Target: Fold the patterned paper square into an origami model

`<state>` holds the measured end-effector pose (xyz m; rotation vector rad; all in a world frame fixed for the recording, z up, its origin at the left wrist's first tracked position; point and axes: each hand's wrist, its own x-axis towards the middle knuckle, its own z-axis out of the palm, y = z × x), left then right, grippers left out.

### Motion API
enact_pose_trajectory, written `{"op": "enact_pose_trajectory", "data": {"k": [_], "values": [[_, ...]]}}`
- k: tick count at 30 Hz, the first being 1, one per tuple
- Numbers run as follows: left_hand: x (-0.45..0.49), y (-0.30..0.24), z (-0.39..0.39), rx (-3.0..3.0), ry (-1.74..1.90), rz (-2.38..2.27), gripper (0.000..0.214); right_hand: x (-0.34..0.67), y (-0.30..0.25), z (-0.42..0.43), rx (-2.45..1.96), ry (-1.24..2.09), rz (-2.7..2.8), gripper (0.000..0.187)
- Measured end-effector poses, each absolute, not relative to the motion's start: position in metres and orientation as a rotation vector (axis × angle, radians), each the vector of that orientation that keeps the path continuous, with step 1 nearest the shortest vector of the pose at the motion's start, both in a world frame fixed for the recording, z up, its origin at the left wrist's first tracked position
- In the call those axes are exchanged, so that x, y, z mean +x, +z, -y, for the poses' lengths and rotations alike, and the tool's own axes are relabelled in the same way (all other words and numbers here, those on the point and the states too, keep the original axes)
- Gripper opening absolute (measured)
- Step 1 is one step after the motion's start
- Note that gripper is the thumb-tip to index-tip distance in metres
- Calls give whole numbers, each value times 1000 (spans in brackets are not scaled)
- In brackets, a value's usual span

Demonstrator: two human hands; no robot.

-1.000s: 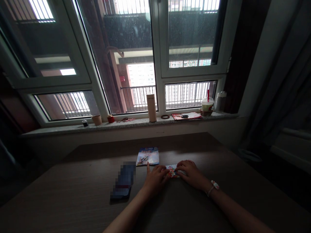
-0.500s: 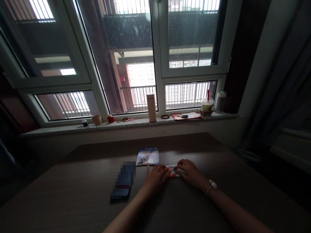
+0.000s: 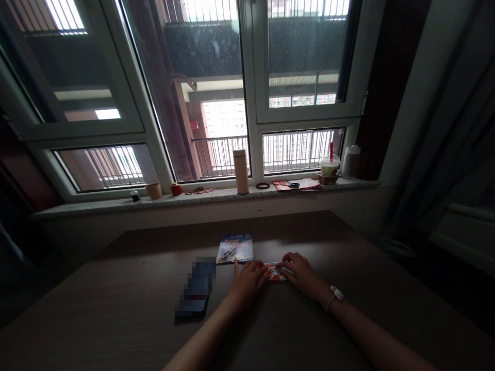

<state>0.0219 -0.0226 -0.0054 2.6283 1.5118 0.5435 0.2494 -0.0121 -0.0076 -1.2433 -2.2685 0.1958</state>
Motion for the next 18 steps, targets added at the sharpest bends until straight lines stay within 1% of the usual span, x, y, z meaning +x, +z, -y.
{"op": "enact_pose_trajectory", "data": {"k": [18], "values": [[22, -7, 21, 2624, 552, -1506, 31, 248, -9, 13, -1266, 197, 2257, 29]]}}
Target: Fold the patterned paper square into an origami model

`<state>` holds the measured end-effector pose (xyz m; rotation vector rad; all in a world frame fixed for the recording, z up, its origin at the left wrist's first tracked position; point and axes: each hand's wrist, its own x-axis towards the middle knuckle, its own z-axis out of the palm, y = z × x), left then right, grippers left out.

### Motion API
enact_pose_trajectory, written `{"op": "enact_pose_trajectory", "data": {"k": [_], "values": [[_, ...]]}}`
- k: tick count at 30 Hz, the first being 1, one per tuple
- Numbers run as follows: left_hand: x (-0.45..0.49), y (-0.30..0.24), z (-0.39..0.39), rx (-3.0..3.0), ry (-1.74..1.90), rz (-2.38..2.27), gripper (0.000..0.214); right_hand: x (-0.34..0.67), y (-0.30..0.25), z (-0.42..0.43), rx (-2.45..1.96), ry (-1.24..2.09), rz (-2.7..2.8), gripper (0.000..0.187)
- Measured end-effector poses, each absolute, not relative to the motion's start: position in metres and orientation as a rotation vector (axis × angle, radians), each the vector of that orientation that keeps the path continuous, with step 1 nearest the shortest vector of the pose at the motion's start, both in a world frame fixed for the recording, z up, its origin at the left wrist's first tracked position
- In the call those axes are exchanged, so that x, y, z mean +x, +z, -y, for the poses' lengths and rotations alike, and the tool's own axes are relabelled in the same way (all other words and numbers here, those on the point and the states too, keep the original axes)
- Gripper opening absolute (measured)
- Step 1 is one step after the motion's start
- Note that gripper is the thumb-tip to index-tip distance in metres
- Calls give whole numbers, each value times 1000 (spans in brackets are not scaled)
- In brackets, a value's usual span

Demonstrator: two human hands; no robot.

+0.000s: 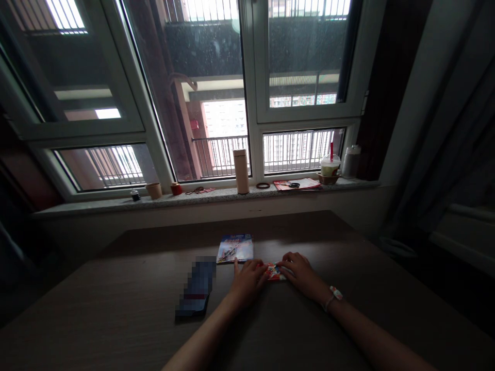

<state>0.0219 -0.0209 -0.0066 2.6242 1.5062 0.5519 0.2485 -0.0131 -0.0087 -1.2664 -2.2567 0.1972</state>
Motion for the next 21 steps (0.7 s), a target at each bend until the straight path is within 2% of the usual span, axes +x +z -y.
{"op": "enact_pose_trajectory", "data": {"k": [21], "values": [[22, -2, 25, 2578, 561, -1513, 31, 246, -1, 23, -1356, 169, 2289, 29]]}}
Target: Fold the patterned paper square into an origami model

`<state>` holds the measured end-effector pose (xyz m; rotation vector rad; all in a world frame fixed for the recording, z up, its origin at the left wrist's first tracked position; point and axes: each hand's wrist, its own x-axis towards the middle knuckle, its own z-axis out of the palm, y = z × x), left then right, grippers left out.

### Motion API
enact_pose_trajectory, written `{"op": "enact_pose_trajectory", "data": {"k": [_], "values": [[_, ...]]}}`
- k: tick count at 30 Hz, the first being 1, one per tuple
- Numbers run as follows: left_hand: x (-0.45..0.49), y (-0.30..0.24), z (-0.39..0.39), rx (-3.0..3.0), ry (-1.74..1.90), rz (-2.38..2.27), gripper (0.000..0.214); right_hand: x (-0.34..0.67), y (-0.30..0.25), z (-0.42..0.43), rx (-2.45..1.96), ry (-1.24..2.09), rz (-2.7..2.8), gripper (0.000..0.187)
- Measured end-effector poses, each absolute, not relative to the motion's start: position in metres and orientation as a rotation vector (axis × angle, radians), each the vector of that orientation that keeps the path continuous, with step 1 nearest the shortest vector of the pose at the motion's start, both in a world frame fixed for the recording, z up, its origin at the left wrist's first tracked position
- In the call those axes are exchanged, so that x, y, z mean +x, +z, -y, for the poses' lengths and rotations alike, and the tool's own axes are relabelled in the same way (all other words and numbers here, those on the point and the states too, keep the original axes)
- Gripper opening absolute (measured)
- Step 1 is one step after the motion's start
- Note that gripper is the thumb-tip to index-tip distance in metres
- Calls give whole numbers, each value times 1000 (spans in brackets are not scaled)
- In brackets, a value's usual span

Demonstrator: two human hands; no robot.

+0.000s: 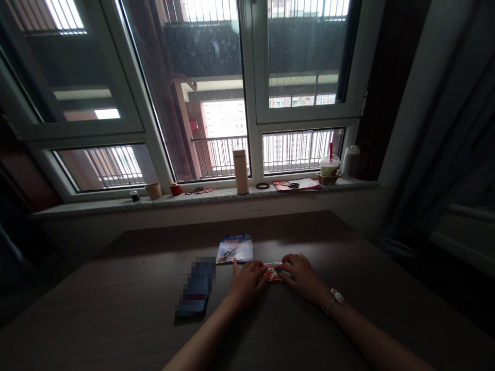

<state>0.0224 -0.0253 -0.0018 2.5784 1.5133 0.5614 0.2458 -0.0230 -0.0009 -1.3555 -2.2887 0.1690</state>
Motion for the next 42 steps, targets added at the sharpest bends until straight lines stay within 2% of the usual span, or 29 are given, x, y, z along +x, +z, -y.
{"op": "enact_pose_trajectory", "data": {"k": [42], "values": [[24, -4, 24, 2557, 527, -1563, 33, 233, 4, 27, -1386, 136, 2300, 27]]}}
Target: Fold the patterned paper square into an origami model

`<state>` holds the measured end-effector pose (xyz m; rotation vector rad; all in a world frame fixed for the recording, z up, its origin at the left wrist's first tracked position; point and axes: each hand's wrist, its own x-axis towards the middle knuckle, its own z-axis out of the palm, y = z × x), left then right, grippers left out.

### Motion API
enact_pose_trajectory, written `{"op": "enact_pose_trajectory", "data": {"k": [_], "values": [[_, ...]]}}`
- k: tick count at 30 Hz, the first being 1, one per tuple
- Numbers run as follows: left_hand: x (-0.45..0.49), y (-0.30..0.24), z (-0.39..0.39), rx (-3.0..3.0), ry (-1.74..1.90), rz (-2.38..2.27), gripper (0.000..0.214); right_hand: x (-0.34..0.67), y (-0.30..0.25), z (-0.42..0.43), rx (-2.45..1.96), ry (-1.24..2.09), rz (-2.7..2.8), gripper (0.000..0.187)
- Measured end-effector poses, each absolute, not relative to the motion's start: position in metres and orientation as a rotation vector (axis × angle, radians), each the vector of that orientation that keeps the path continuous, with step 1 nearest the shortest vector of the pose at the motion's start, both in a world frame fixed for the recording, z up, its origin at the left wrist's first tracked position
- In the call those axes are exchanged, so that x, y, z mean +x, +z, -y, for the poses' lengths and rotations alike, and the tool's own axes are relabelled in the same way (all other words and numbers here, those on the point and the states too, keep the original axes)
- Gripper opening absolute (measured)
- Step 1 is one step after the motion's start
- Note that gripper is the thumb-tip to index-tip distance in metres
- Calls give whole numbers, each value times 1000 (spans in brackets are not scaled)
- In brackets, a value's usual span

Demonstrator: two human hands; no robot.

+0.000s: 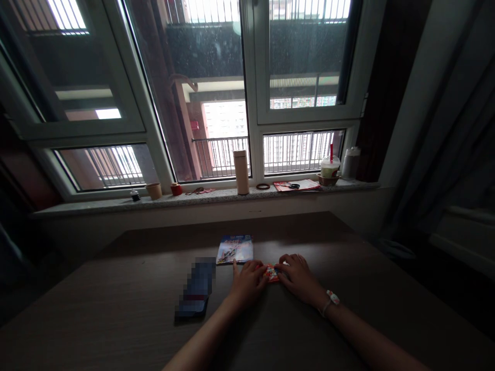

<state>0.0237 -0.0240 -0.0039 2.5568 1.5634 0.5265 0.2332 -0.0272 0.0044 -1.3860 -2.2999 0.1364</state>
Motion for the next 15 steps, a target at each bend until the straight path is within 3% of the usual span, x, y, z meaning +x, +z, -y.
{"op": "enact_pose_trajectory", "data": {"k": [15], "values": [[24, 5, 30, 2553, 557, -1571, 34, 232, 8, 30, -1459, 100, 2273, 28]]}}
